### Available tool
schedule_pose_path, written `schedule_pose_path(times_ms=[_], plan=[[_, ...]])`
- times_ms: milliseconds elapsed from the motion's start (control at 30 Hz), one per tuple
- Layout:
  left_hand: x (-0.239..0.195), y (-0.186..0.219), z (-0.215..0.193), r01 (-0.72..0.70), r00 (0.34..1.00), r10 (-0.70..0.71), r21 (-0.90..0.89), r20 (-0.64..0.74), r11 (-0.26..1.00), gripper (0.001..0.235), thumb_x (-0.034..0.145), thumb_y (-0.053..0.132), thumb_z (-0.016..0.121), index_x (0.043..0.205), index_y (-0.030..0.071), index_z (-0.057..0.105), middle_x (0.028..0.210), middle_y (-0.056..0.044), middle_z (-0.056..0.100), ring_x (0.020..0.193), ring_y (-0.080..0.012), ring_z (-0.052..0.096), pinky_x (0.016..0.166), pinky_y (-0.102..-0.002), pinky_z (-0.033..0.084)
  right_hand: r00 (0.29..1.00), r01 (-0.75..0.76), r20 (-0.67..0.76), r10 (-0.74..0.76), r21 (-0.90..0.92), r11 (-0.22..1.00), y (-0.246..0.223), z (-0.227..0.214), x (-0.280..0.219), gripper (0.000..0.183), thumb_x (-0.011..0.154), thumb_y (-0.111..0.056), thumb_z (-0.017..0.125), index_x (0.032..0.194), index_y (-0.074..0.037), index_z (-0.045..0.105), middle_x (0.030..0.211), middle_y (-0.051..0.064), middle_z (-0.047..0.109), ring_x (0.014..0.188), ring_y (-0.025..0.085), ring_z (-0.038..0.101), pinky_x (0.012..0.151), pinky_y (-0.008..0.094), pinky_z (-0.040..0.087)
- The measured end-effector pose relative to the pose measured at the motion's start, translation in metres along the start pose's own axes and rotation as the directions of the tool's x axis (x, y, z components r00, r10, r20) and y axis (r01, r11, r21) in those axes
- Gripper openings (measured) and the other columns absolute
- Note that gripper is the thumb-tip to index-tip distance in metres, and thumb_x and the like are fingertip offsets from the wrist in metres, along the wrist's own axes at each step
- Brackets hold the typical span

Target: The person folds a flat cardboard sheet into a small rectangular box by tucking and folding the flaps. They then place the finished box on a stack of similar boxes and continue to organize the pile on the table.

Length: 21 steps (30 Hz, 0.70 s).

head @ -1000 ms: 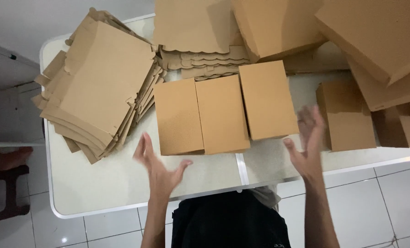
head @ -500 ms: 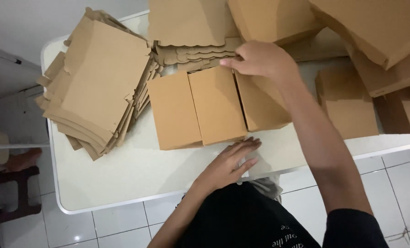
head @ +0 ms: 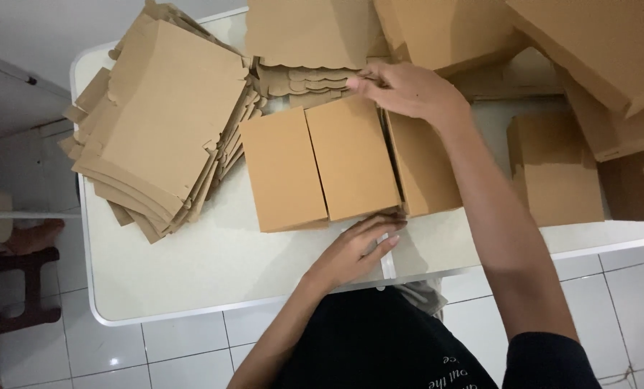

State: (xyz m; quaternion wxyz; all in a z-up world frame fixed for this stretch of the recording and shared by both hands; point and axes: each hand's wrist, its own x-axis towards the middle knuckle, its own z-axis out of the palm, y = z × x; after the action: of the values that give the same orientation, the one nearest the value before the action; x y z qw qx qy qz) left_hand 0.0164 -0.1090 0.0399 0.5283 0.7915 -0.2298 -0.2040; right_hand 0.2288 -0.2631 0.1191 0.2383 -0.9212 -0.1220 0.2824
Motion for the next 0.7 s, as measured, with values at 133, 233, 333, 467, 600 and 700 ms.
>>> schedule_pose_path(times_ms=[133, 233, 333, 467, 600, 700], plan=[[0.0, -0.007, 0.002, -0.015, 1.0, 0.016, 0.03, -0.014, 0.999, 0.048, 0.107, 0.037, 0.038, 0.133, 0.003, 0.061, 0.138, -0.013, 0.062, 0.133, -0.0265, 0.054, 0.113, -0.038, 0.04, 0.995, 0.069, 0.071, -0.073, 0.055, 0.996, -0.009, -0.002, 0.0, 0.065, 0.092, -0.065, 0.047, 0.135, -0.019, 0.06, 0.135, 0.002, 0.064, 0.123, 0.021, 0.058, 0.097, 0.044, 0.046], [0.0, -0.006, 0.001, -0.052, 0.998, 0.053, 0.032, -0.017, 0.998, 0.047, 0.108, 0.034, 0.039, 0.132, -0.001, 0.059, 0.139, -0.016, 0.061, 0.133, -0.0283, 0.054, 0.114, -0.039, 0.04, 0.991, -0.068, 0.112, 0.074, -0.058, 0.996, -0.014, -0.004, -0.005, 0.085, 0.078, -0.079, 0.048, 0.131, -0.015, 0.066, 0.137, 0.003, 0.064, 0.122, 0.025, 0.058, 0.09, 0.044, 0.046], [0.0, 0.0, -0.002, 0.086, 0.996, -0.086, 0.012, 0.002, 0.996, 0.054, 0.105, 0.042, 0.038, 0.133, 0.001, 0.06, 0.138, -0.013, 0.061, 0.129, -0.0276, 0.056, 0.109, -0.037, 0.042, 0.989, -0.098, 0.105, 0.105, -0.067, 0.993, -0.004, 0.001, 0.002, 0.096, 0.079, -0.079, 0.048, 0.149, -0.013, 0.051, 0.157, 0.006, 0.048, 0.139, 0.029, 0.048, 0.104, 0.05, 0.044], [-0.001, 0.003, -0.005, 0.026, 1.0, -0.026, 0.001, 0.0, 1.0, 0.052, 0.107, 0.039, 0.036, 0.138, 0.002, 0.056, 0.143, -0.014, 0.059, 0.135, -0.0276, 0.054, 0.113, -0.038, 0.04, 0.995, 0.094, 0.041, -0.09, -0.098, 0.991, 0.012, 0.01, 0.012, 0.074, 0.095, -0.074, 0.055, 0.066, -0.013, 0.024, 0.058, -0.002, 0.02, 0.054, 0.014, 0.02, 0.057, 0.034, 0.016], [-0.007, 0.0, -0.006, -0.07, 0.996, 0.067, -0.046, -0.064, 0.996, 0.04, 0.108, 0.031, 0.043, 0.129, 0.002, 0.061, 0.135, -0.012, 0.064, 0.13, -0.0252, 0.058, 0.112, -0.037, 0.043, 0.992, 0.127, 0.012, -0.129, -0.279, 0.952, 0.001, 0.01, 0.009, 0.069, 0.107, -0.067, 0.044, 0.072, -0.007, 0.045, 0.058, 0.004, 0.041, 0.056, 0.022, 0.043, 0.059, 0.039, 0.036], [-0.023, 0.002, -0.009, 0.029, 0.999, -0.029, 0.016, 0.033, 0.999, 0.045, 0.105, 0.044, 0.042, 0.126, 0.013, 0.068, 0.13, -0.009, 0.069, 0.135, -0.0299, 0.057, 0.108, -0.042, 0.047, 0.985, 0.174, 0.038, -0.17, -0.107, 0.979, -0.024, -0.002, -0.004, 0.062, 0.102, -0.062, 0.037, 0.133, -0.019, 0.069, 0.053, 0.001, 0.014, 0.048, 0.022, 0.033, 0.061, 0.035, 0.036]])
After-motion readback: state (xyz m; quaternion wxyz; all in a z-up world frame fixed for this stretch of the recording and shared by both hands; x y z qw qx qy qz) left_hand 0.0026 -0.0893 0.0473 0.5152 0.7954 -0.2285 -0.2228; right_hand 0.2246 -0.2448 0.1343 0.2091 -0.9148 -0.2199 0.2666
